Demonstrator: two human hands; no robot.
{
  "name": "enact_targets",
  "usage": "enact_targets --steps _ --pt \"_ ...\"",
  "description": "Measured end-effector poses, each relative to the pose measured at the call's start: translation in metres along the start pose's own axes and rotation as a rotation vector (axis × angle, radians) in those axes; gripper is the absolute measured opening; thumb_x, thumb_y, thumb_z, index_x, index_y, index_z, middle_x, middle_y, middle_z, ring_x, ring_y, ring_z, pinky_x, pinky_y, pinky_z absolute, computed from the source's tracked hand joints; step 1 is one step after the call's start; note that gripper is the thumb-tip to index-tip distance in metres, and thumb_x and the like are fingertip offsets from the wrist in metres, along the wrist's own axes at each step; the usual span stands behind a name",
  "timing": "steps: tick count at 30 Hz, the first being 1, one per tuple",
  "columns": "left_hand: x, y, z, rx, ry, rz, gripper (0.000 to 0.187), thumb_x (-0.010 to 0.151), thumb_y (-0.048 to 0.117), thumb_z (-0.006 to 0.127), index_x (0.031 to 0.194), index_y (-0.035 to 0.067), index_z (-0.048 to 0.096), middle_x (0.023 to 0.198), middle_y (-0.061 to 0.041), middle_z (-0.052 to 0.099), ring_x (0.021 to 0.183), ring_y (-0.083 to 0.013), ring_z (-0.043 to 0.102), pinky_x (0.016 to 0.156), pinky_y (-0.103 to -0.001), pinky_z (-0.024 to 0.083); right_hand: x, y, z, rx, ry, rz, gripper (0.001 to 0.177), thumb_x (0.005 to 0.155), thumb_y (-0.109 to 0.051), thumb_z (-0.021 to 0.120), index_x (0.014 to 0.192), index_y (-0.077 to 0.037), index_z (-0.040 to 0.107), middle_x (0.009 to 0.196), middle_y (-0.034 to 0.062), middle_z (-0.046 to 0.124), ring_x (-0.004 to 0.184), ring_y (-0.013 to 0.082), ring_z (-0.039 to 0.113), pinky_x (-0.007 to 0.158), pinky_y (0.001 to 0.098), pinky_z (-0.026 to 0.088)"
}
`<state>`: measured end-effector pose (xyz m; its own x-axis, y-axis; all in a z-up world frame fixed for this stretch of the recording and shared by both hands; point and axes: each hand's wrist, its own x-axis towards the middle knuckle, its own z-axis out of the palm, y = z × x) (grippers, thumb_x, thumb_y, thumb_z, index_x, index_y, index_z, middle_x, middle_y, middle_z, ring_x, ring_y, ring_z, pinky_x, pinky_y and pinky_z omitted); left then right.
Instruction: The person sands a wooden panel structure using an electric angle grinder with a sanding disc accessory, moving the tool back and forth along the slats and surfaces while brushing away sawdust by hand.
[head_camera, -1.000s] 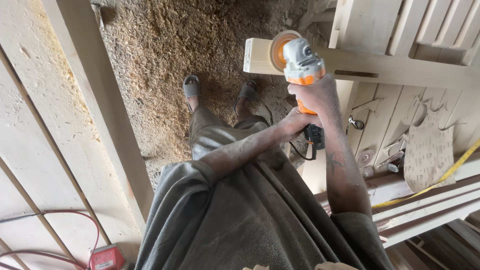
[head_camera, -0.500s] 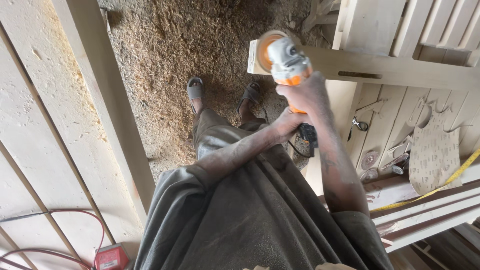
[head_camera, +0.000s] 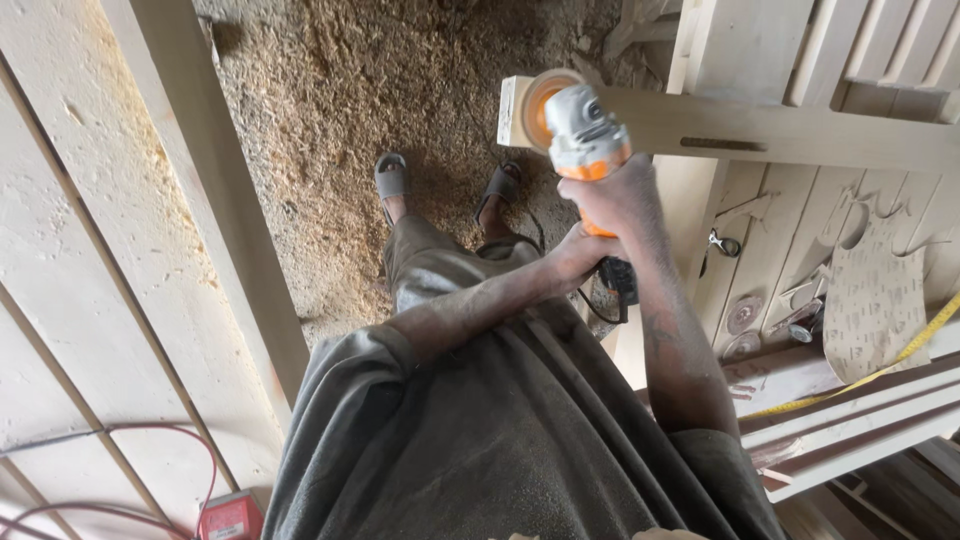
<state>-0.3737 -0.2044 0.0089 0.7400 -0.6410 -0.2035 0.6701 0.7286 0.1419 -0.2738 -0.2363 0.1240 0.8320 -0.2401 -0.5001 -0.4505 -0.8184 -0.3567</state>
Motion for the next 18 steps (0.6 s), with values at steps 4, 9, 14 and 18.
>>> enact_targets --steps 4,9,14,18 --pt "-0.003 -0.013 -0.009 -0.031 0.041 0.05 0.03 0.084 -0.001 0.077 0.113 0.0 0.069 0.102 -0.007 0.076 0.091 -0.0185 0.073 0.083 -0.033 0.06 -0.01 -0.015 0.003 -0.083 -0.048 0.072 0.056 0.063 -0.034 0.09 0.104 0.0 0.073 0.098 0.0196 0.076 0.093 0.0293 0.077 0.083 0.0409 0.06" --pt "-0.003 -0.031 -0.01 0.029 0.091 -0.023 0.032 0.083 0.001 0.076 0.113 0.0 0.066 0.099 -0.007 0.075 0.089 -0.0182 0.073 0.079 -0.033 0.059 -0.01 0.01 0.004 -0.062 -0.04 0.128 0.056 0.062 -0.035 0.09 0.102 0.001 0.074 0.096 0.0187 0.077 0.09 0.0281 0.078 0.081 0.0398 0.061" --pt "0.013 -0.036 0.003 0.096 0.043 -0.148 0.034 0.08 0.003 0.074 0.112 0.003 0.063 0.094 -0.005 0.072 0.082 -0.0167 0.072 0.072 -0.032 0.06 0.0 0.053 -0.013 0.152 0.072 0.157 0.05 0.062 -0.031 0.087 0.1 -0.002 0.076 0.092 0.0144 0.078 0.084 0.0246 0.079 0.075 0.0377 0.063" --pt "0.026 -0.047 0.001 0.198 0.098 -0.301 0.03 0.083 0.006 0.072 0.11 0.0 0.061 0.084 -0.011 0.071 0.067 -0.0228 0.069 0.058 -0.035 0.057 0.006 0.066 -0.02 0.187 0.095 0.077 0.044 0.067 -0.03 0.085 0.103 -0.006 0.078 0.092 0.0102 0.08 0.084 0.0223 0.08 0.075 0.0359 0.062"
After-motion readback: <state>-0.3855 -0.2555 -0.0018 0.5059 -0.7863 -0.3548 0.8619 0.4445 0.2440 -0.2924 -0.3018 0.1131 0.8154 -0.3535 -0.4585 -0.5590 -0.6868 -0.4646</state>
